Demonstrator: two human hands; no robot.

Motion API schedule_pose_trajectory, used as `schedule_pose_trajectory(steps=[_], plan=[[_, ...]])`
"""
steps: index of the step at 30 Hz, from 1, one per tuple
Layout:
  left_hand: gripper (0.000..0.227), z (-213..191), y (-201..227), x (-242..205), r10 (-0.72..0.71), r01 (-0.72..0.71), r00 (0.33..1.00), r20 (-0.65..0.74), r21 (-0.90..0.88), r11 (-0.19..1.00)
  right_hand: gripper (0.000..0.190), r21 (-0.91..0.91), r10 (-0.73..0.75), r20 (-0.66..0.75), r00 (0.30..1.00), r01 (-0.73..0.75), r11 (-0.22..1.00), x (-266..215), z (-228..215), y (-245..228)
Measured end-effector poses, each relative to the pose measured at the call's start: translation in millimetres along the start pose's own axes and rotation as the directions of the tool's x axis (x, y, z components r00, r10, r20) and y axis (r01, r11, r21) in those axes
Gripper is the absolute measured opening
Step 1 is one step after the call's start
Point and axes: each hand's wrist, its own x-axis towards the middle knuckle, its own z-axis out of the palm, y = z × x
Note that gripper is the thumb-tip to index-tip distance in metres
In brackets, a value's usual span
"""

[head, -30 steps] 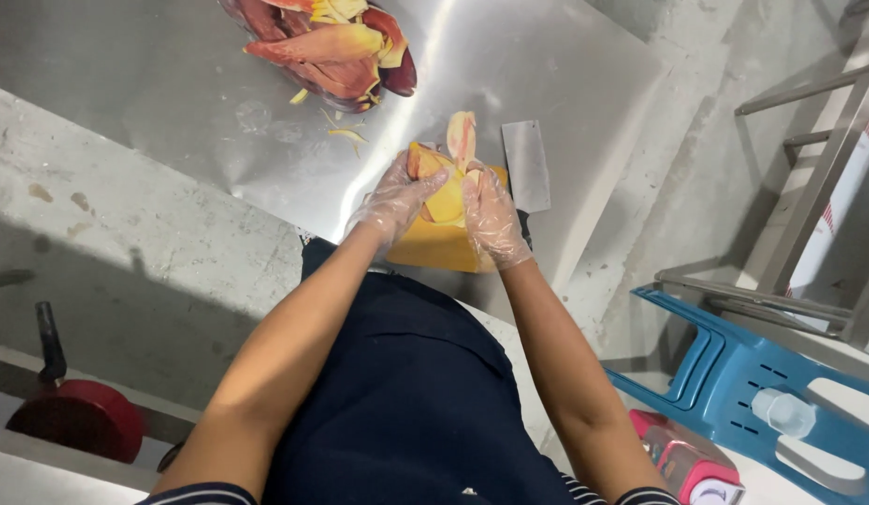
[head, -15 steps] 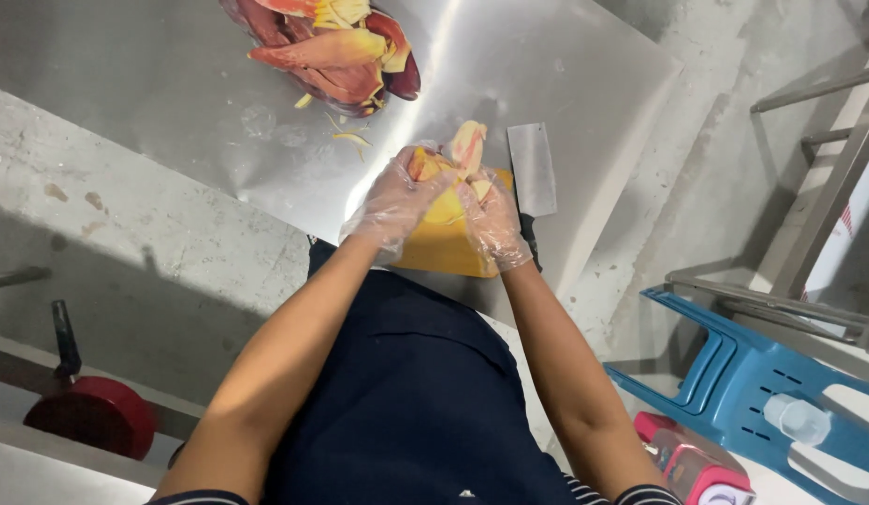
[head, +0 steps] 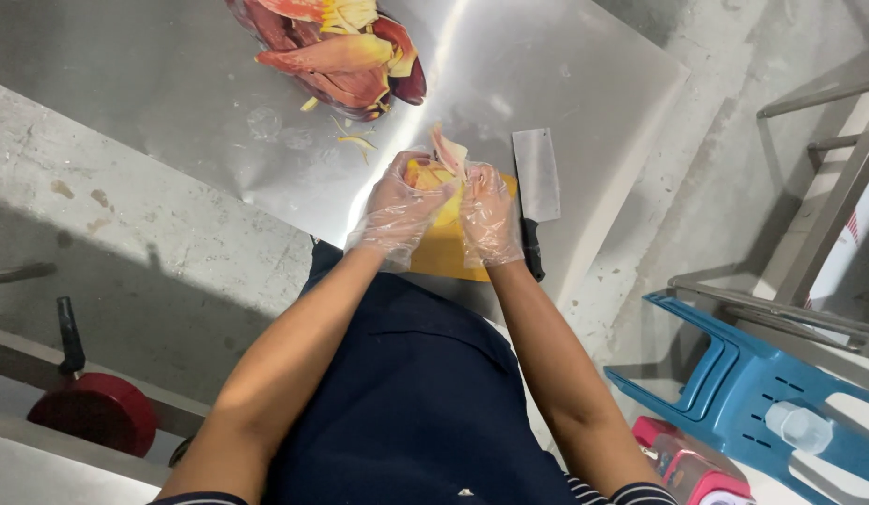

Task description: Peeling and trimming the outer layers of a banana blossom at a kitchen workstation.

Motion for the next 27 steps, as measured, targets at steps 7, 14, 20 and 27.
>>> schedule_pose_trajectory(steps=[7, 14, 20, 27], plan=[[0.049, -23, 14, 11, -0.041, 0.043, 0.993, 0.108, -0.012, 0.999, 0.052, 0.512, -0.192, 0.201, 0.961, 0.064, 0.857, 7, -12, -8], [0.049, -34, 36, 12, -0.125, 0.218, 0.952, 0.28, -0.331, 0.918, 0.044, 0.363, -0.002, 0.287, 0.958, -0.106, 0.926, 7, -32, -36], [0.046, -31, 55, 11, 0.021, 0.089, 0.953, 0.302, -0.347, 0.934, 0.04, -0.038, -0.065, 0.223, 0.973, 0.076, 0.996, 13, -26, -23], [0.047, -30, 46, 11, -0.051, 0.13, 0.959, 0.279, -0.273, 0.953, 0.042, -0.133, 0.117, 0.135, 0.984, -0.099, 0.986, 7, -33, -56]])
